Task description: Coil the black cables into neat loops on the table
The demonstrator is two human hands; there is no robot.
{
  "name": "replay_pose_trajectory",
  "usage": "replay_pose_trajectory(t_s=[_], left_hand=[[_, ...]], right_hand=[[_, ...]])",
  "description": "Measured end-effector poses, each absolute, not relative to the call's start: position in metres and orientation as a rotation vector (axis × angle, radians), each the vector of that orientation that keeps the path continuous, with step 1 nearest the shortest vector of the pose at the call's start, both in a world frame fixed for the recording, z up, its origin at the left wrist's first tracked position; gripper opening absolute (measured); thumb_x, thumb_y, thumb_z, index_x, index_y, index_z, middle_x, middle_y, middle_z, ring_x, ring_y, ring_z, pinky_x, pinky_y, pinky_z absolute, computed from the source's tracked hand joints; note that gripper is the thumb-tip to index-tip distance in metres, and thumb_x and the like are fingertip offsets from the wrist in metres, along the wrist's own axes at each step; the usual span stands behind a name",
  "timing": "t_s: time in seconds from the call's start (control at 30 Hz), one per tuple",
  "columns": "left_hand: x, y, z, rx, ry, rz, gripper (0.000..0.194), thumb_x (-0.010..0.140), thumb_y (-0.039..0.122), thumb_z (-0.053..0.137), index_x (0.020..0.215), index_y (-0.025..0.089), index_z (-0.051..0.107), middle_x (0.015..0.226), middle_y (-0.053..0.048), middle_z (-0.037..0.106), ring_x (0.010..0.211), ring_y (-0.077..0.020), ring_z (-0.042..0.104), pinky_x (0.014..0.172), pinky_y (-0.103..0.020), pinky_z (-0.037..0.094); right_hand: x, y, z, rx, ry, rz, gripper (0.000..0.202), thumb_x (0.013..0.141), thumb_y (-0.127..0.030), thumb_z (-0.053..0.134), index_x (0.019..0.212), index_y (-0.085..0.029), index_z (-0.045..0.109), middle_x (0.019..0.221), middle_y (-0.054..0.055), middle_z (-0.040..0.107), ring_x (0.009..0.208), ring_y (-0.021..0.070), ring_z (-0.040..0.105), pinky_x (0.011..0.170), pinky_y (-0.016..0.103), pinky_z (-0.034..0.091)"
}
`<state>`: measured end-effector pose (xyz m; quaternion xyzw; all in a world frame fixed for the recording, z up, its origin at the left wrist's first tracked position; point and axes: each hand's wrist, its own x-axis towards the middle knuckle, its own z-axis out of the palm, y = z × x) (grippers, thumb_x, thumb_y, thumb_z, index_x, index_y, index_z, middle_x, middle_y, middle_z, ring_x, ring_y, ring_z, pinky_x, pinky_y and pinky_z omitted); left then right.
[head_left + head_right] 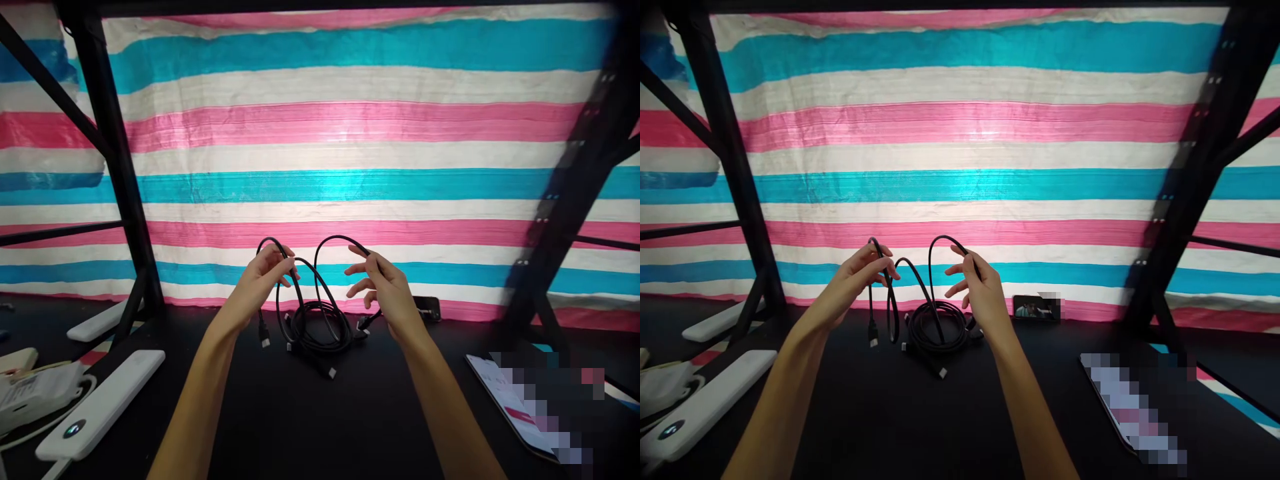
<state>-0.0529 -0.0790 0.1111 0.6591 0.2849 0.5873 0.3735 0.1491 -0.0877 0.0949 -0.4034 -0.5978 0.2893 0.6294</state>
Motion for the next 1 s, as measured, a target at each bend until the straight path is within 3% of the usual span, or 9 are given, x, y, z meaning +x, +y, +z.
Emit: replay_pose_trajectory(t_s=[0.13, 0.27, 0.4, 0.6, 0.83, 1.0], left_hand=[[-0.054, -0.077, 0.11, 1.543, 0.63, 1.488, 0.017, 0.074, 0.027, 0.063, 0.087, 0.017, 0.059, 0.086, -0.002, 0.059, 0.072, -0.0138, 0.064, 0.063, -0.022, 0.047], [-0.057, -0.08, 0.111, 1.497, 0.518, 1.389, 0.028, 0.074, 0.026, 0.065, 0.101, 0.021, 0.059, 0.076, 0.001, 0.059, 0.061, -0.0126, 0.063, 0.063, -0.025, 0.051], [-0.059, -0.083, 0.111, 1.526, 0.536, 1.263, 0.032, 0.075, 0.029, 0.065, 0.105, 0.02, 0.058, 0.064, 0.002, 0.057, 0.047, -0.0124, 0.06, 0.047, -0.022, 0.05], [-0.051, -0.082, 0.108, 1.491, 0.577, 1.157, 0.034, 0.076, 0.037, 0.063, 0.103, 0.02, 0.051, 0.059, 0.001, 0.06, 0.029, -0.0102, 0.051, 0.025, -0.015, 0.033], [-0.044, -0.074, 0.106, 1.308, 0.511, 1.2, 0.027, 0.075, 0.033, 0.066, 0.09, 0.017, 0.049, 0.058, 0.003, 0.061, 0.024, -0.004, 0.043, 0.021, -0.011, 0.02], [-0.044, -0.073, 0.109, 1.07, 0.378, 1.189, 0.015, 0.081, 0.029, 0.058, 0.086, 0.015, 0.052, 0.055, 0.006, 0.051, 0.032, -0.0048, 0.052, 0.018, -0.009, 0.016]], right_hand=[[0.151, -0.089, 0.096, -0.932, -1.371, 0.679, 0.046, 0.084, -0.049, 0.046, 0.116, -0.019, 0.059, 0.091, 0.008, 0.066, 0.047, 0.0107, 0.061, 0.031, 0.018, 0.031], [0.151, -0.09, 0.096, -0.96, -1.393, 0.696, 0.039, 0.082, -0.045, 0.05, 0.108, -0.019, 0.064, 0.076, 0.003, 0.063, 0.036, 0.0052, 0.049, 0.032, 0.018, 0.026], [0.149, -0.087, 0.092, -0.995, -1.47, 0.687, 0.033, 0.083, -0.041, 0.049, 0.098, -0.018, 0.067, 0.065, -0.001, 0.061, 0.031, 0.0024, 0.034, 0.034, 0.02, 0.027], [0.144, -0.086, 0.087, -1.07, -1.61, 0.681, 0.031, 0.083, -0.04, 0.048, 0.093, -0.017, 0.067, 0.063, 0.0, 0.063, 0.03, 0.004, 0.036, 0.035, 0.021, 0.029], [0.147, -0.081, 0.083, -1.112, -1.626, 0.693, 0.03, 0.083, -0.039, 0.048, 0.095, -0.017, 0.066, 0.065, 0.0, 0.065, 0.03, 0.0048, 0.042, 0.036, 0.02, 0.032], [0.149, -0.076, 0.079, -1.07, -1.608, 0.81, 0.034, 0.083, -0.04, 0.05, 0.101, -0.015, 0.063, 0.067, 0.002, 0.065, 0.032, 0.0044, 0.045, 0.035, 0.018, 0.031]])
